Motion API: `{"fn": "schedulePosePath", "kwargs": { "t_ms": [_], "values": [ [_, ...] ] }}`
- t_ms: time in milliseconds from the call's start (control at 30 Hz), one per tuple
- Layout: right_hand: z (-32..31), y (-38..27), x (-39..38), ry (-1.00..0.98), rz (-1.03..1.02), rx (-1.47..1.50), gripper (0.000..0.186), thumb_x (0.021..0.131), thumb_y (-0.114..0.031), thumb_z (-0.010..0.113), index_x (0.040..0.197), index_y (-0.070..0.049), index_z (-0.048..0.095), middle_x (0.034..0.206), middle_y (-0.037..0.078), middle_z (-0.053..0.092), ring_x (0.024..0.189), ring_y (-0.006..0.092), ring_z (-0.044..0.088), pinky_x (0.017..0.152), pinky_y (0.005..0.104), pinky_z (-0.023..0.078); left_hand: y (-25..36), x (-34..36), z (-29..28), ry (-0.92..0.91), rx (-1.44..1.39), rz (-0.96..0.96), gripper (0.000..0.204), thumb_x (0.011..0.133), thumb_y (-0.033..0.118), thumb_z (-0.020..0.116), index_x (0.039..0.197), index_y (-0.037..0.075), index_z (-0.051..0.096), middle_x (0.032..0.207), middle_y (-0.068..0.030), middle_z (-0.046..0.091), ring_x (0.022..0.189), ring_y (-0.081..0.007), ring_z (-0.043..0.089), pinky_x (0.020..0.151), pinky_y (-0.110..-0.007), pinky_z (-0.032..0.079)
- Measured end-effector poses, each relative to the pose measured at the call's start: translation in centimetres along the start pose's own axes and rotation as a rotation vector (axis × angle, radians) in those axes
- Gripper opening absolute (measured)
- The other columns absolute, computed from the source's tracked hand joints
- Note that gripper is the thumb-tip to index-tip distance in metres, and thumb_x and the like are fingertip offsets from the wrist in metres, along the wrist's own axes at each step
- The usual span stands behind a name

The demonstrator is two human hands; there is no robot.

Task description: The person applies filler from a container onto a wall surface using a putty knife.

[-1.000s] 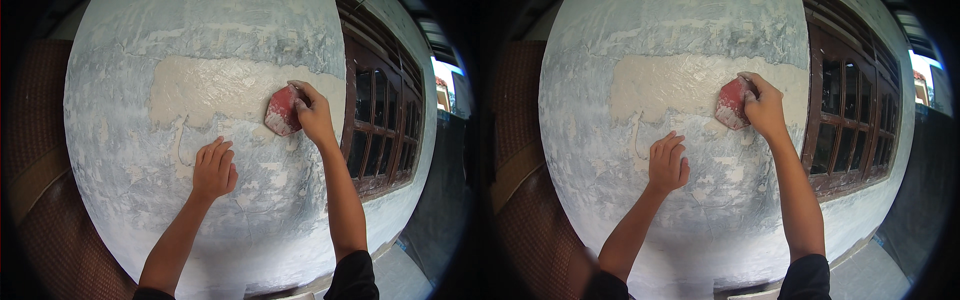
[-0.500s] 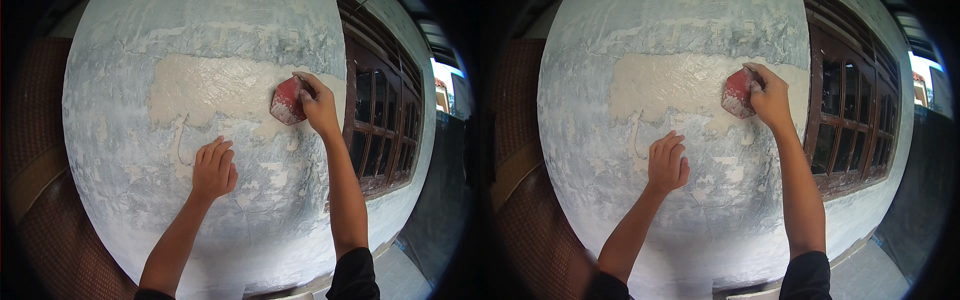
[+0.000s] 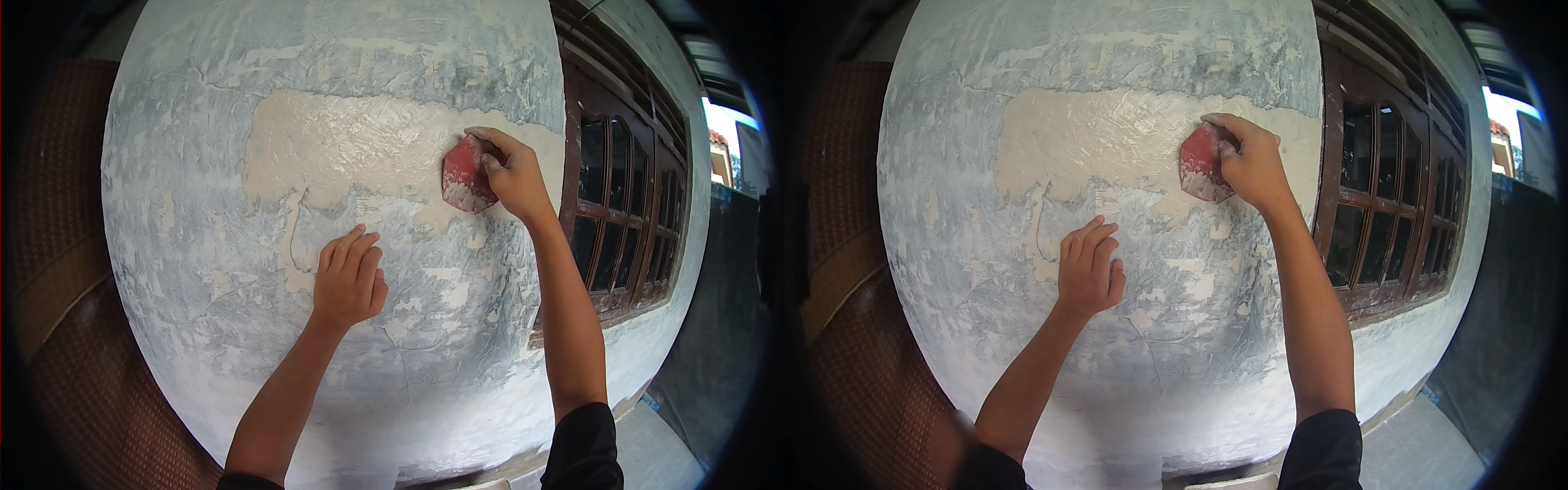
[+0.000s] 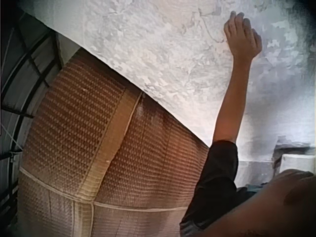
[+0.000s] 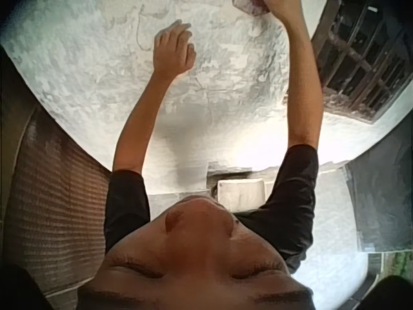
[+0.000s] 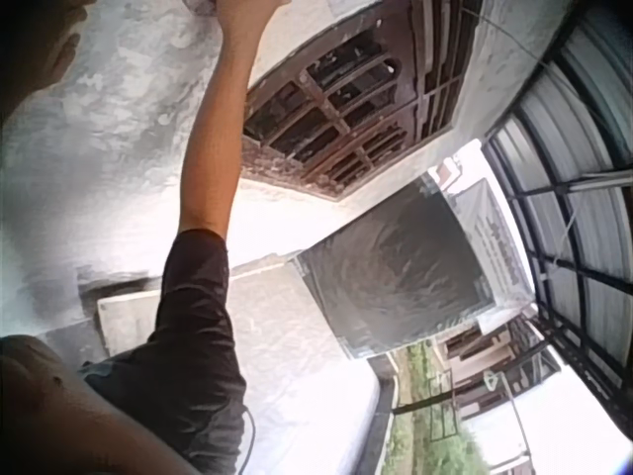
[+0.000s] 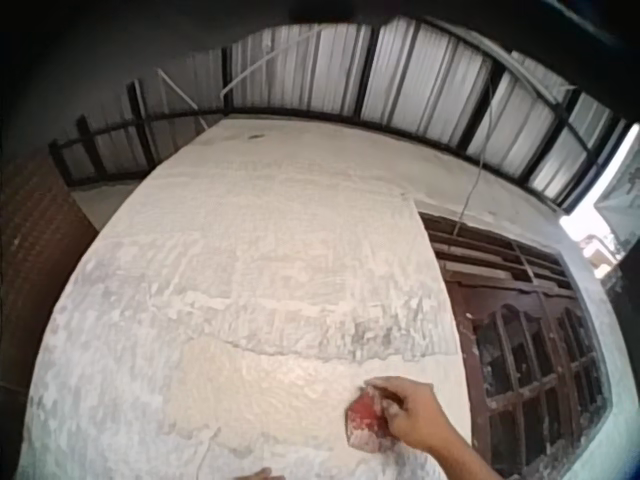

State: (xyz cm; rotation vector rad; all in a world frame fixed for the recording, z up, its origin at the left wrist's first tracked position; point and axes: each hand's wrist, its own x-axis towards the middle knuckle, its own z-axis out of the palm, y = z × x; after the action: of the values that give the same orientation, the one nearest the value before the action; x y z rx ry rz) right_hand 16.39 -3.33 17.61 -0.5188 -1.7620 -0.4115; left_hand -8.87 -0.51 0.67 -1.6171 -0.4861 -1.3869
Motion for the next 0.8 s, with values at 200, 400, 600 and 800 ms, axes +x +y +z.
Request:
{"fn": "schedulePosePath", "kwargs": {
  "t_ms": [200,400,600,800],
  "values": [
    [-0.7,-1.0,-0.2,-0.031,0.091,0.127,0.041,0.083,0.008,0.052,0.120,-0.002,0.066,0.106,0.016,0.071,0.098,0.0191,0.066,0.092,0.0300,0.048,-0.2,0.0,-0.1,0.000,0.001,-0.006,0.032,0.073,0.007,0.059,0.105,0.003,0.056,0.121,-0.0149,0.060,0.122,-0.0349,0.055,0.096,-0.048,0.039],
    [-0.2,-1.0,-0.1,0.096,0.063,0.080,0.041,0.083,0.009,0.050,0.119,-0.001,0.066,0.105,0.015,0.071,0.099,0.0200,0.067,0.092,0.0302,0.049,0.0,0.2,0.0,0.007,0.004,-0.002,0.032,0.073,0.007,0.058,0.105,0.003,0.056,0.121,-0.0144,0.060,0.122,-0.0343,0.055,0.096,-0.047,0.039],
    [2.0,-2.3,-2.0,-0.072,-0.091,-0.089,0.042,0.081,0.011,0.049,0.118,0.001,0.066,0.108,0.015,0.071,0.102,0.0212,0.067,0.093,0.0312,0.049,-0.1,0.0,-0.1,0.007,0.004,-0.019,0.030,0.074,0.008,0.058,0.103,0.003,0.057,0.120,-0.0140,0.060,0.122,-0.0332,0.055,0.097,-0.047,0.039],
    [0.6,-2.8,-0.9,0.143,0.066,0.154,0.044,0.078,0.010,0.049,0.118,0.001,0.066,0.111,0.019,0.070,0.101,0.0257,0.069,0.094,0.0338,0.050,-0.2,0.0,-0.1,0.007,0.010,-0.019,0.030,0.074,0.008,0.058,0.103,0.003,0.056,0.120,-0.0137,0.060,0.122,-0.0331,0.056,0.097,-0.047,0.039]
  ]
}}
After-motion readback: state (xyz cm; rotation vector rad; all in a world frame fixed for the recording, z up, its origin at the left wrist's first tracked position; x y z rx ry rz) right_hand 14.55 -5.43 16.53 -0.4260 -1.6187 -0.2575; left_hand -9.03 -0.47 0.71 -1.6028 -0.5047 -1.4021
